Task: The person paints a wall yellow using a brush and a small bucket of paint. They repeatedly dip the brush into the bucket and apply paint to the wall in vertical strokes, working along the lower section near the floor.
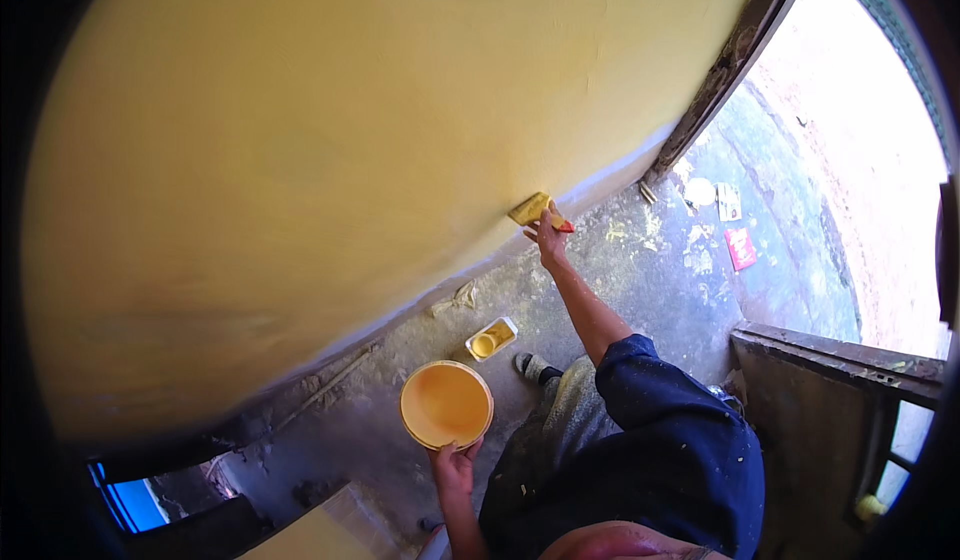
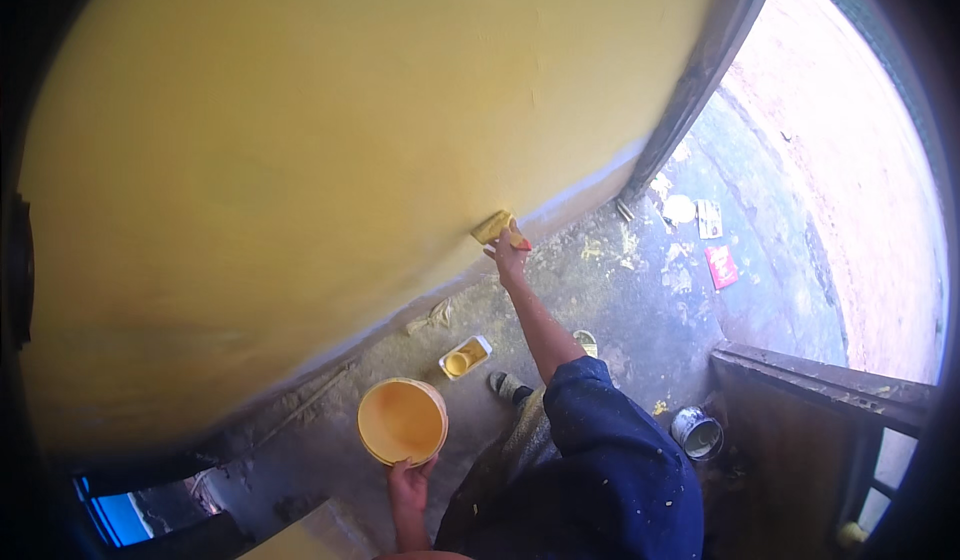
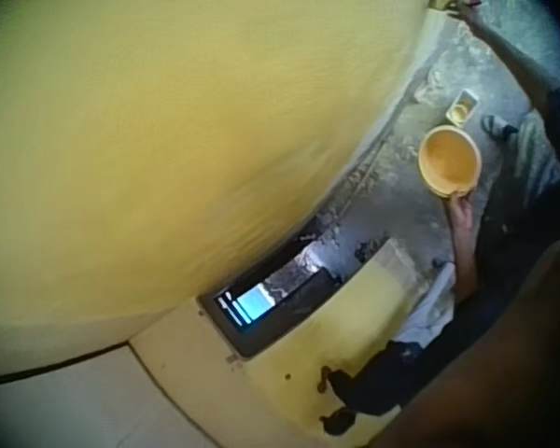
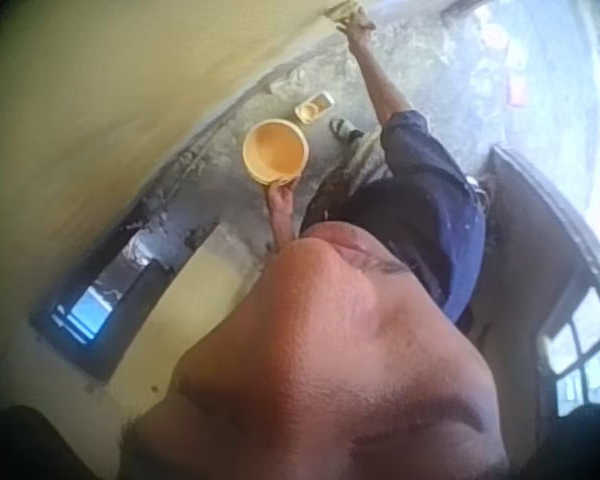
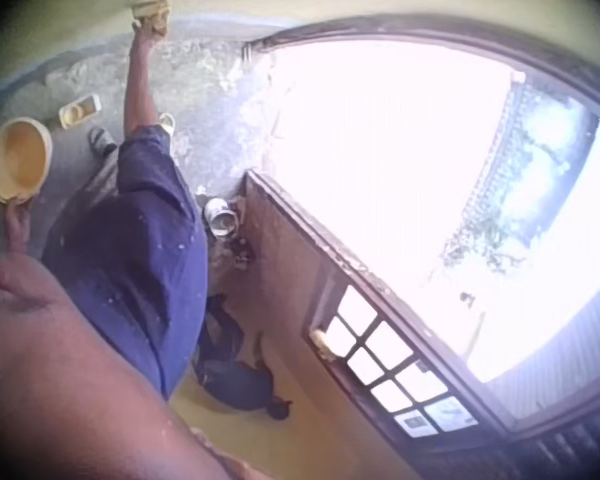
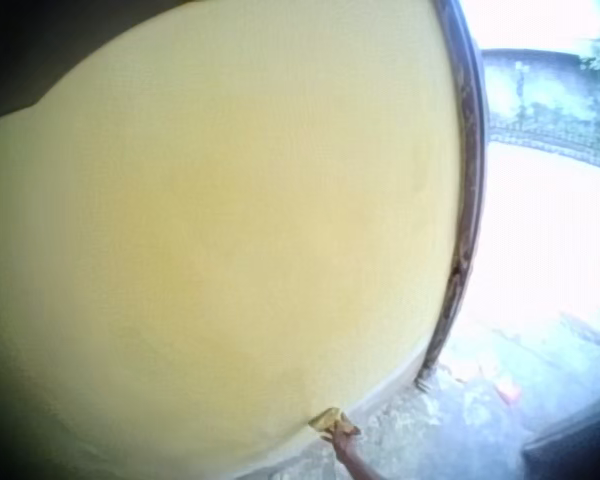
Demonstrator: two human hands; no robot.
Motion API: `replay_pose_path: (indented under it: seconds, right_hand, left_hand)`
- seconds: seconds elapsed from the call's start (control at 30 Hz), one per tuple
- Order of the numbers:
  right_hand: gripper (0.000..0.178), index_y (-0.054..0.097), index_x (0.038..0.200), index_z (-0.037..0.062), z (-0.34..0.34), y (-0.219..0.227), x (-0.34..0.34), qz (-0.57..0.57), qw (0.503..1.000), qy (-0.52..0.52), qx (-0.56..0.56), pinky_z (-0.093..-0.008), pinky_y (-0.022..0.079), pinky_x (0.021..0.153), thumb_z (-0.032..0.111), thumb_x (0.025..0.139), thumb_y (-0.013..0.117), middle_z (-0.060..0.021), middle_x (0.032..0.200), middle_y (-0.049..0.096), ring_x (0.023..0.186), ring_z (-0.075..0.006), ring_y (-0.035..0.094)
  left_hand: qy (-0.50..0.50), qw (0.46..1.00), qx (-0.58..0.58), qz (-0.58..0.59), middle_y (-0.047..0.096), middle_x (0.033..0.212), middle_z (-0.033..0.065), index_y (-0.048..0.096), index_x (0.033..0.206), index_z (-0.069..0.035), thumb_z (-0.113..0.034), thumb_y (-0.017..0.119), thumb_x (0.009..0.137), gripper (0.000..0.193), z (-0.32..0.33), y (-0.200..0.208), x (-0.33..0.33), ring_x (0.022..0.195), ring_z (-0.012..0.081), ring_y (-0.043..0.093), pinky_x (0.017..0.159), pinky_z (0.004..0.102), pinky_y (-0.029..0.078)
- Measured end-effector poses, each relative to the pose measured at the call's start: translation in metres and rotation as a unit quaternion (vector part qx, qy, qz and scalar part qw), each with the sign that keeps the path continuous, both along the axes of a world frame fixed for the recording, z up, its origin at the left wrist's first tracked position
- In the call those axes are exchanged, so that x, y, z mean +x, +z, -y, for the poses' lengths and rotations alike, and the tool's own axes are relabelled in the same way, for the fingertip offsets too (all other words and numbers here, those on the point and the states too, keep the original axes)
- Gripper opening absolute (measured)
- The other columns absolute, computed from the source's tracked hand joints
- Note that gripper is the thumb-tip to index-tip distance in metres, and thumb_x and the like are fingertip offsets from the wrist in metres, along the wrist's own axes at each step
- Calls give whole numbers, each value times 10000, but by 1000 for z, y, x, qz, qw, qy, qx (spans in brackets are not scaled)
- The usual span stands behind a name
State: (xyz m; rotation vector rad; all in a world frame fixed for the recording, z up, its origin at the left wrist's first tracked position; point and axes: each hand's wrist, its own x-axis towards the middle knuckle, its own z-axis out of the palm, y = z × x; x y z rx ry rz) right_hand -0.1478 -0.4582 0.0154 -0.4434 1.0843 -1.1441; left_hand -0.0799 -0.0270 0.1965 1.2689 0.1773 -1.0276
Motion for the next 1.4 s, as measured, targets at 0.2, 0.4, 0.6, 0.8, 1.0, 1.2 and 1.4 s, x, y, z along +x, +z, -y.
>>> replay_pose_path:
  seconds: [0.2, 0.4, 0.6, 0.8, 1.0, 1.2, 1.4]
  right_hand:
    - [515, 334, 1460, 104, 19, 145, -54, 55, 977, -63, -196, -275, 578, 639, 343, 1008, 393, -137, 1196, 595, 931, -223, 671]
    - [546, 280, 1486, 116, 18, 107, -37, -8, 975, -66, -213, -340, 597, 647, 352, 1012, 414, -176, 1254, 536, 953, -255, 664]
    - [586, 238, 1498, 114, 5, 9, -18, -26, 1000, 16, 5, -365, 576, 728, 372, 1008, 428, -149, 1281, 521, 1010, -266, 637]
    - [561, 285, 1479, 85, 25, 134, -57, 55, 980, -66, -178, -358, 582, 712, 368, 1009, 403, -148, 1297, 517, 1000, -252, 636]
    - [554, 280, 1478, 61, 25, 110, -50, -13, 959, -68, -276, -341, 589, 711, 331, 1013, 411, -154, 1328, 493, 1016, -228, 622]
    - [489, 383, 1410, 24, 16, -48, -19, -95, 993, 65, -35, -312, 575, 708, 280, 999, 449, -105, 1153, 582, 914, -184, 639]
    - [544, 307, 1447, -14, 14, 67, -30, 47, 993, -53, -93, -326, 575, 753, 269, 996, 421, -162, 1259, 525, 987, -220, 623]
  left_hand:
    - [12, 1000, -4, 27, 553, 1241, 198, 377, 1331, 6, -31, 527, 817, 537, 7, 10, -25, 1059, 358, 615, 883, 479, 568]
    - [32, 999, 33, -3, 554, 1241, 195, 393, 1325, -5, -15, 520, 800, 541, 11, 0, -37, 1065, 361, 612, 882, 494, 565]
    - [28, 998, 51, -8, 566, 1220, 188, 412, 1303, 3, -26, 537, 792, 527, 6, 2, -46, 1059, 356, 615, 873, 480, 570]
    - [27, 999, 44, 11, 564, 1222, 206, 405, 1301, 37, -37, 529, 804, 518, 18, 2, -40, 1068, 360, 611, 880, 459, 568]
    - [4, 999, 36, -8, 559, 1233, 207, 403, 1309, 30, -35, 524, 813, 515, 30, -2, -37, 1073, 359, 609, 891, 480, 561]
    - [14, 998, 53, -4, 556, 1239, 201, 413, 1309, 15, -25, 518, 803, 518, 32, 4, -43, 1068, 353, 613, 892, 488, 560]
    - [20, 998, 58, 6, 553, 1240, 199, 407, 1316, 3, -33, 526, 807, 524, 23, 6, -38, 1064, 355, 614, 888, 495, 560]
